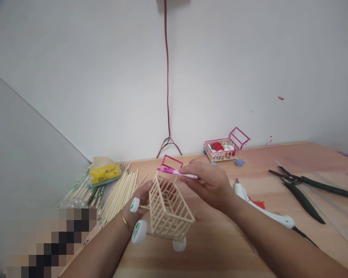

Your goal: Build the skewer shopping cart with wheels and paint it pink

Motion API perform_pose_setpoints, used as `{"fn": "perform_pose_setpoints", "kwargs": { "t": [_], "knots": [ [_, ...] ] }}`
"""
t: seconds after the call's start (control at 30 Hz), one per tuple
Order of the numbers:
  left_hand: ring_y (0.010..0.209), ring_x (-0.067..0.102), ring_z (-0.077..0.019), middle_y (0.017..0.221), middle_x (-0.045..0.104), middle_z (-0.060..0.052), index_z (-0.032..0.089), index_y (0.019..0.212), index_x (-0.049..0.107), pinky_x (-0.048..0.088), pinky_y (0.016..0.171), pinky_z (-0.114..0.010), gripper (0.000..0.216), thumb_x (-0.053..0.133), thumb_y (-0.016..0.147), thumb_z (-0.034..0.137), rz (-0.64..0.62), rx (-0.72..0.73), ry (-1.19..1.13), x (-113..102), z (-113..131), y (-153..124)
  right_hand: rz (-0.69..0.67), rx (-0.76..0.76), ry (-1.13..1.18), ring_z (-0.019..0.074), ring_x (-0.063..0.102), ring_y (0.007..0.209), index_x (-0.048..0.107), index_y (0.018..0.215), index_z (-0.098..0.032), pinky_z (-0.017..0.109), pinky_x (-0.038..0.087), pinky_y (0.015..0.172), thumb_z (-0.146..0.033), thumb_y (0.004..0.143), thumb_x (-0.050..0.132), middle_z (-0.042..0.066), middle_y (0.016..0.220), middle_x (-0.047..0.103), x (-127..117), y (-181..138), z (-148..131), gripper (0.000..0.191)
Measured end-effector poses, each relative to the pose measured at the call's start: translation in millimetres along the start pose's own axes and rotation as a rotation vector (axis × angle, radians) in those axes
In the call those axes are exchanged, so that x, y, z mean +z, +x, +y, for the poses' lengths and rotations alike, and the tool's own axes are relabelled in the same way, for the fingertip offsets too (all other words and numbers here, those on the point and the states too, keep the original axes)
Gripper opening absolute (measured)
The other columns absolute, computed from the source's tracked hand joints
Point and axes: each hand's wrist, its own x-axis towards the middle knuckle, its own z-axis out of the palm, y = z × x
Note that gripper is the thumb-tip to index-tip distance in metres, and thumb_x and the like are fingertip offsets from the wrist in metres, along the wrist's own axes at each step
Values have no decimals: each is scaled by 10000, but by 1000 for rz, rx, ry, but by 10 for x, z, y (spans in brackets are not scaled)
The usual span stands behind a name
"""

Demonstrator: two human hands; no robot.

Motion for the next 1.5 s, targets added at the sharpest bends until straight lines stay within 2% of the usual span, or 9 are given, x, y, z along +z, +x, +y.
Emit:
{"fn": "perform_pose_setpoints", "kwargs": {
  "t": [0.2, 0.37, 0.6, 0.7, 0.8, 1.0, 1.23, 1.37, 1.5],
  "knots": [
    [959, 684, -302, 941, 738, -147, 76, 1060, 696, 515, 810, -349, 422, 645, 786, 393, 12, 4, -7, 30, 10, -7, -14, -159, -30, 161, 673, 738, 649, 996, -225, 328, 529, 739, -148, 864, 649, 20, 800, 720, 19, 17, -44, 152],
    [931, 690, -288, 950, 732, -148, 72, 1095, 680, 510, 798, -336, 445, 634, 798, 399, 6, -34, -55, 18, -10, -35, 42, -118, -76, 166, 650, 720, 653, 986, -232, 326, 523, 706, -119, 837, 666, 22, 782, 702, -40, 39, -56, 187],
    [796, 690, -250, 849, 728, -112, 81, 1115, 673, 507, 765, -344, 481, 691, 750, 393, -10, -55, -83, -64, -2, 10, -14, -188, -23, 158, 665, 735, 644, 1025, -229, 349, 518, 767, -123, 851, 650, 14, 803, 713, 5, 16, -55, 204],
    [782, 690, -245, 822, 723, -106, 83, 1152, 655, 505, 775, -356, 513, 669, 766, 421, -21, -71, -102, -57, 13, -14, 17, -153, -55, 163, 661, 719, 643, 1016, -246, 342, 531, 738, -129, 851, 650, 13, 785, 713, -20, 26, -54, 203],
    [793, 700, -249, 822, 729, -116, 77, 1156, 655, 508, 793, -358, 500, 619, 814, 440, -31, -107, -118, -57, -3, -59, 31, -123, -73, 166, 663, 703, 646, 1003, -268, 341, 539, 721, -145, 855, 646, 4, 767, 714, -36, 30, -53, 192],
    [910, 703, -288, 905, 744, -147, 70, 1093, 685, 507, 844, -371, 496, 604, 816, 475, -8, -58, -121, -87, -71, -76, -18, -182, 0, 157, 673, 731, 641, 1015, -234, 347, 534, 774, -112, 845, 650, 15, 808, 720, -9, 17, -60, 210],
    [845, 713, -276, 821, 742, -119, 71, 1037, 707, 513, 741, -327, 465, 548, 860, 471, -1, -74, -85, -67, -53, -99, 39, -118, -43, 157, 652, 691, 654, 990, -267, 330, 534, 715, -140, 843, 655, -4, 756, 703, -50, 46, -75, 194],
    [867, 710, -276, 862, 746, -134, 83, 1044, 705, 518, 796, -350, 449, 595, 831, 463, 23, -66, -107, -78, -64, -100, -6, -167, -17, 156, 662, 718, 650, 1005, -243, 334, 528, 748, -125, 848, 648, 9, 792, 715, -15, 25, -72, 196],
    [885, 708, -282, 881, 747, -147, 74, 1060, 701, 514, 837, -373, 469, 582, 839, 470, 56, -56, -111, -53, -67, -121, 34, -134, -27, 171, 655, 736, 654, 1006, -243, 335, 525, 721, -120, 837, 664, 19, 787, 707, -37, 21, -63, 210]
  ]
}}
